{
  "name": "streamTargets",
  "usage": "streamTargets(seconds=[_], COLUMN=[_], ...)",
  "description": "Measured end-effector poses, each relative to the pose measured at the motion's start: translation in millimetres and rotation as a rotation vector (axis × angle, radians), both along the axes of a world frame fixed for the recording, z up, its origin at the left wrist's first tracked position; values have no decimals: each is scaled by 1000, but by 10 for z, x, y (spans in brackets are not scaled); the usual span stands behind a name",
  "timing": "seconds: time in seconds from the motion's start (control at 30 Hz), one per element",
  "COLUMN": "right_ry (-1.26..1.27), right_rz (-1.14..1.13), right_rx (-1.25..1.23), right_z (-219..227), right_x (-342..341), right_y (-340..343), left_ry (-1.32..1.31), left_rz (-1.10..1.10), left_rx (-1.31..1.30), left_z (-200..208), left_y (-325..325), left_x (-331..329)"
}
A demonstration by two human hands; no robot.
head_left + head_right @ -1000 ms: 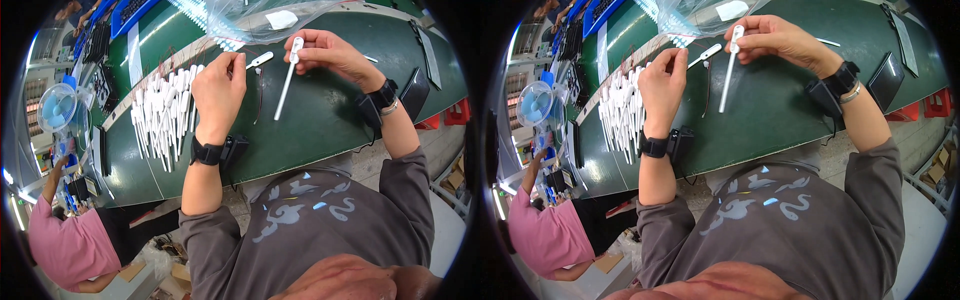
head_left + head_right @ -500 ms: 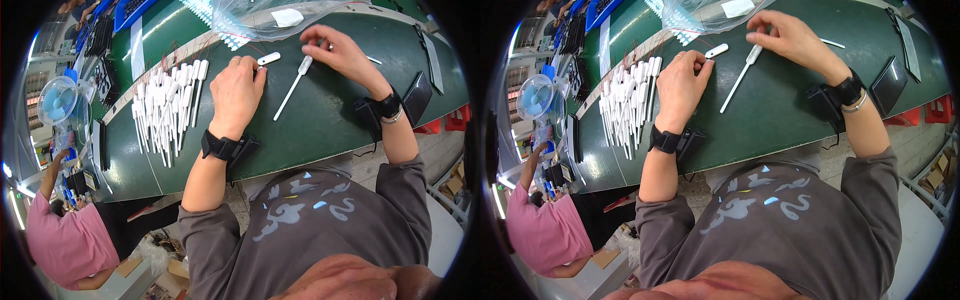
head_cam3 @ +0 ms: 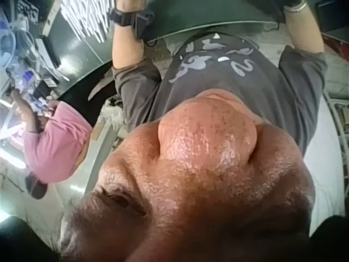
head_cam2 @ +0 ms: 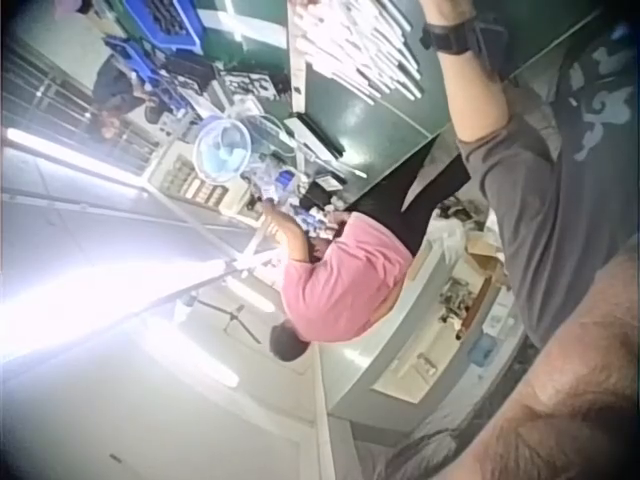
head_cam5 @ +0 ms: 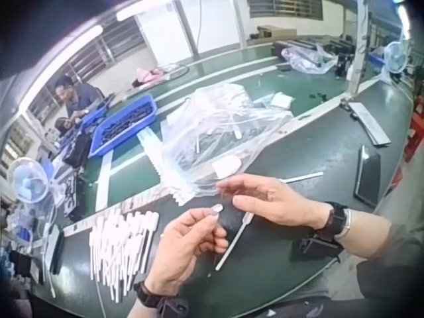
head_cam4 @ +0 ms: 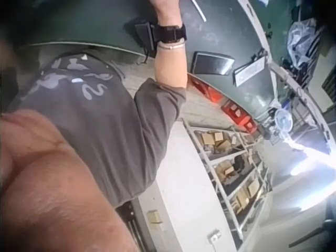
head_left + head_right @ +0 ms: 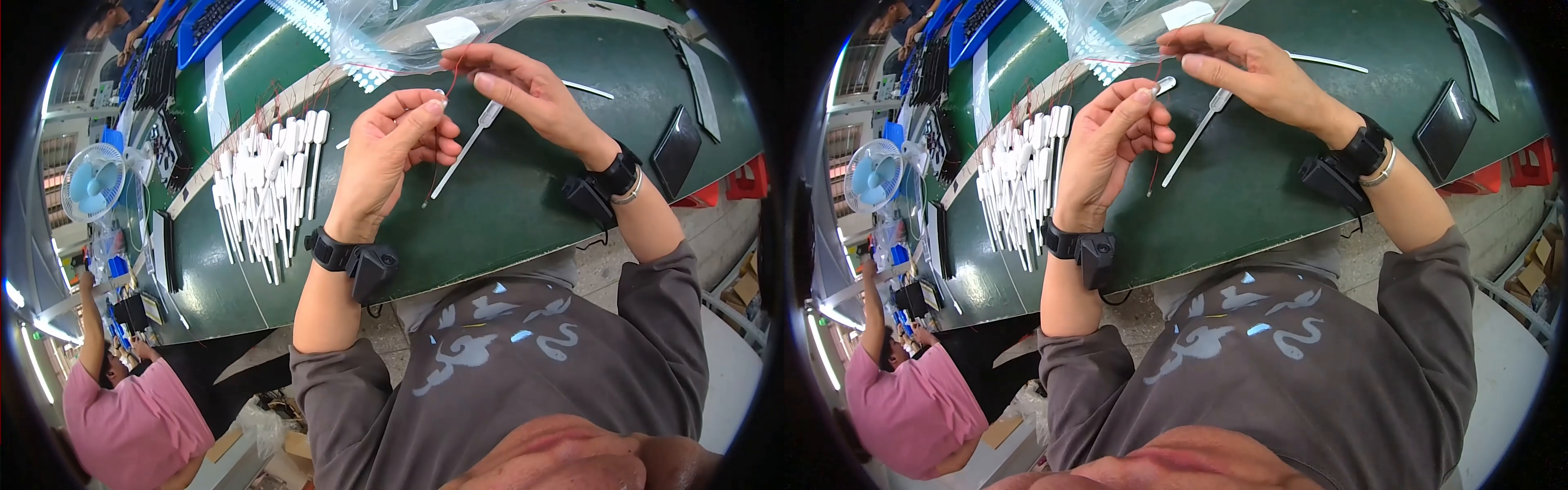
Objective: The person picks up a white plastic housing and a circuit board with wires, fits the board into the housing, and presses the two halves together. They then insert a white plastic rod into the assembly and place the completed unit onto the table.
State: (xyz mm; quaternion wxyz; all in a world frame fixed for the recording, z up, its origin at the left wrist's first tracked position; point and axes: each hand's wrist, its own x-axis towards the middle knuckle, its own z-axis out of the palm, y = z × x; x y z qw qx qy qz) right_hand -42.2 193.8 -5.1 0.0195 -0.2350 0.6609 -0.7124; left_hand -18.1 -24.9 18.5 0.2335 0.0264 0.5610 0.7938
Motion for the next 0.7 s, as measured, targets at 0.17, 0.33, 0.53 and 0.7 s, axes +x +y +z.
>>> streamTargets(seconds=[0.17,0.33,0.53,0.7], right_ry=[-197,-220,-216,58], right_rz=[167,171,203,80], right_rx=[128,142,128,186], right_z=[60,-10,28,56], right_x=[-20,-72,-98,-90], right_y=[89,136,178,194], left_ry=[-13,96,203,242], left_rz=[-19,40,35,36], left_rx=[-50,-175,-327,-336], left_z=[-46,-61,-97,-107], left_y=[58,116,140,146], left_x=[23,48,65,67])
